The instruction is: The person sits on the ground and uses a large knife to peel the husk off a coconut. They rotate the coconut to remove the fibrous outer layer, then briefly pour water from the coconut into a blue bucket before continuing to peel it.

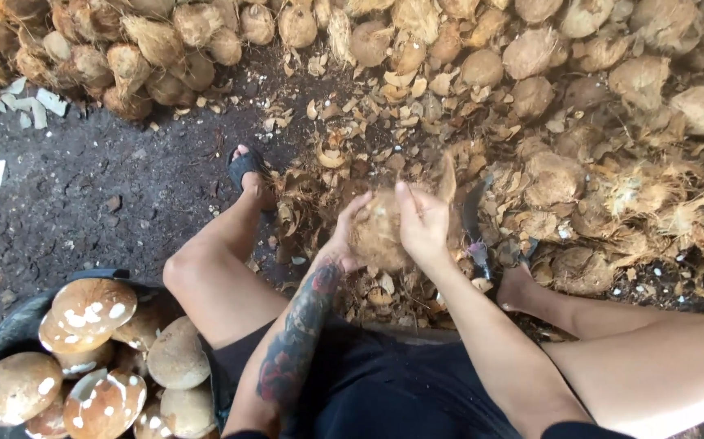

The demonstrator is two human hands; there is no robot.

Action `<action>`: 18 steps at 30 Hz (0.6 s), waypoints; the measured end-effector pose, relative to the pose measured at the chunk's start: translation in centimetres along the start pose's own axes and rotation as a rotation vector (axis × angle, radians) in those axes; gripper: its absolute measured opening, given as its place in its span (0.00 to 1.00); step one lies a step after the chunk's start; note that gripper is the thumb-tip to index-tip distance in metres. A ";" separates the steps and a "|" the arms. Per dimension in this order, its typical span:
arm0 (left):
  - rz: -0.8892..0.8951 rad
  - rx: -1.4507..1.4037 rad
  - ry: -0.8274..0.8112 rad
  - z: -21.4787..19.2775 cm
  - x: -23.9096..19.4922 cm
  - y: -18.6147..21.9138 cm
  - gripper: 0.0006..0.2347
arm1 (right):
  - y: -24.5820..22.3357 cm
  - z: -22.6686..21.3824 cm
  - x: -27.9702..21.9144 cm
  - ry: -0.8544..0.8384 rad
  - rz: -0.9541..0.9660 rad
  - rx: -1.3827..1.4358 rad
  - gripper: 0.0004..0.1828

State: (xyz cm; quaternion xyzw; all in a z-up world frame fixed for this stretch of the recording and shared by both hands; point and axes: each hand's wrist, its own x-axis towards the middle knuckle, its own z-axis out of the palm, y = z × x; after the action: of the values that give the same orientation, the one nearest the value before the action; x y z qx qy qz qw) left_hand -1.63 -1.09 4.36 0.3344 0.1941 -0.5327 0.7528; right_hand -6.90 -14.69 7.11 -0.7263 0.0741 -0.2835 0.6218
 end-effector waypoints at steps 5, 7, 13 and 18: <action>0.074 0.034 -0.027 -1.5 2.0 -2.1 0.37 | -13.9 -1.1 2.5 0.103 0.349 0.731 0.18; 0.111 0.188 -0.099 0.3 -0.2 0.0 0.38 | -14.3 -1.8 3.4 0.163 0.487 1.045 0.14; 0.329 1.079 -0.546 4.2 -4.9 5.4 0.43 | -11.0 -3.1 2.4 -0.141 0.320 1.106 0.17; 0.514 0.309 -0.489 -3.6 5.0 -0.1 0.46 | -10.6 -3.8 6.6 -0.030 0.101 1.263 0.20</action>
State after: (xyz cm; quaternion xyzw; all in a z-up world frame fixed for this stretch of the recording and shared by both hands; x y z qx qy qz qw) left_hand 0.26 -1.98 -1.44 0.3447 -0.1637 -0.4137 0.8266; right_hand -5.95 -18.74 19.52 -0.2191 -0.0822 -0.2327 0.9440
